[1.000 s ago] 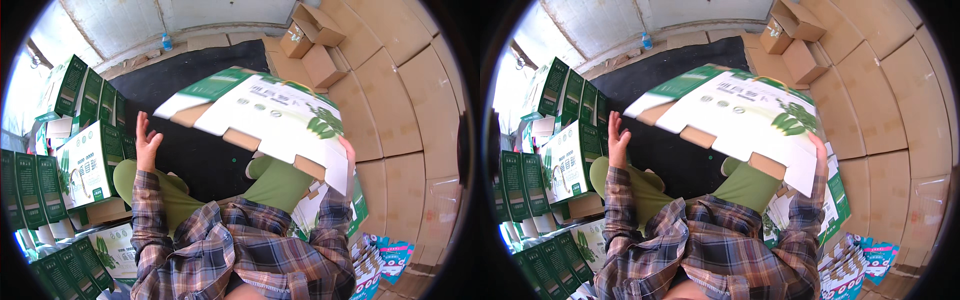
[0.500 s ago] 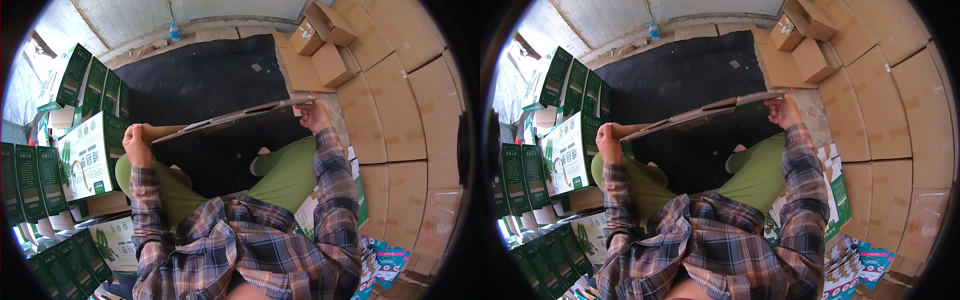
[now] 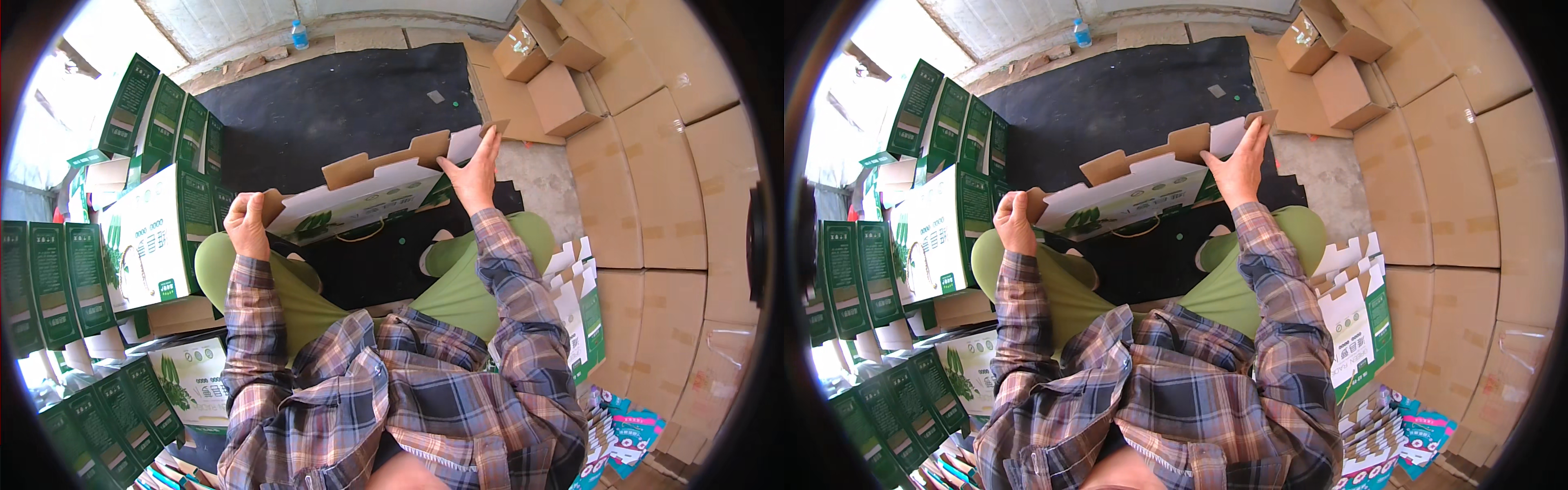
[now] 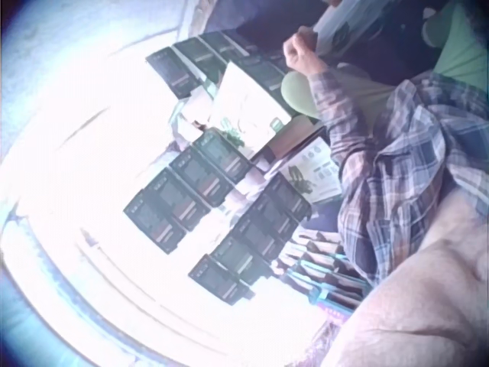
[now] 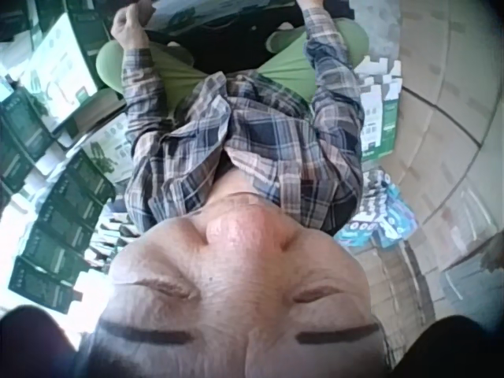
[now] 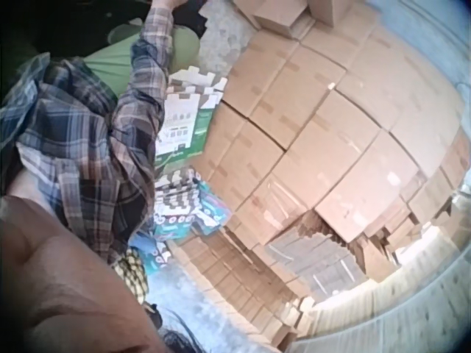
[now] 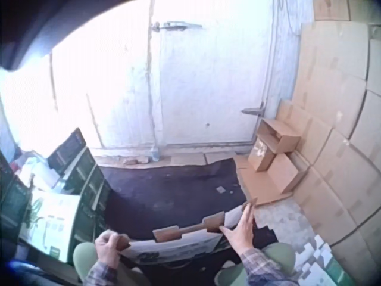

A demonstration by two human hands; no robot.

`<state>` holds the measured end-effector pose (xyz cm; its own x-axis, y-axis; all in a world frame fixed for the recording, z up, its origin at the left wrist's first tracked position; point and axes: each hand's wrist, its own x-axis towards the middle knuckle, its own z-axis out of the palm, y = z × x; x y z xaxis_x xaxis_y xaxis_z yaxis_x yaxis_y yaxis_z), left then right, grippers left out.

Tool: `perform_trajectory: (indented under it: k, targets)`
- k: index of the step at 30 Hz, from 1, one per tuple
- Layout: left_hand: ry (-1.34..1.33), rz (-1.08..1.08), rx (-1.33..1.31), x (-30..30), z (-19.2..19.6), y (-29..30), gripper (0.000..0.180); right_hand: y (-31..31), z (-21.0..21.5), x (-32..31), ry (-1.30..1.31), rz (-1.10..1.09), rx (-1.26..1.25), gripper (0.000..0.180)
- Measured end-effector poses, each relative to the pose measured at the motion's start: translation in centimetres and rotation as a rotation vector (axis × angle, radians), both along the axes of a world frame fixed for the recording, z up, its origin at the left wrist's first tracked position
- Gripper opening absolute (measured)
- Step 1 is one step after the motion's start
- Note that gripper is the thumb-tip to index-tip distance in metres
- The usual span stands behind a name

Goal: Folding cardboard boxes into their final shape.

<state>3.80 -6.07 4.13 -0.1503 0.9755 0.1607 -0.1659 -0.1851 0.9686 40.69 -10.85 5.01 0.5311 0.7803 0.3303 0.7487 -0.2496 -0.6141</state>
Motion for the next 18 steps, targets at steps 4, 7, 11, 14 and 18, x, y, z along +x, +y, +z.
perform_trajectory:
  k: [4,7,11,14,18]
  targets:
    - [0.066,-0.06,-0.006,0.4,0.6,-0.3,0.006,0.6,-0.9,-0.3,0.067,-0.006,-0.008,0.092]
    - [0.024,-0.102,-0.13,-0.1,-0.5,0.2,0.009,0.5,-2.8,0.7,0.172,0.03,0.128,0.081]
    - [0.252,-0.07,0.081,-0.3,-0.6,0.5,0.021,-0.7,-0.1,0.8,0.742,0.042,0.202,0.07]
    - [0.151,0.102,0.092,0.5,0.9,0.4,0.021,-1.9,1.5,2.4,0.835,0.144,0.253,0.066]
    - [0.147,0.227,0.089,0.9,2.5,0.6,0.025,-3.0,3.3,3.7,0.975,0.275,0.209,0.057]
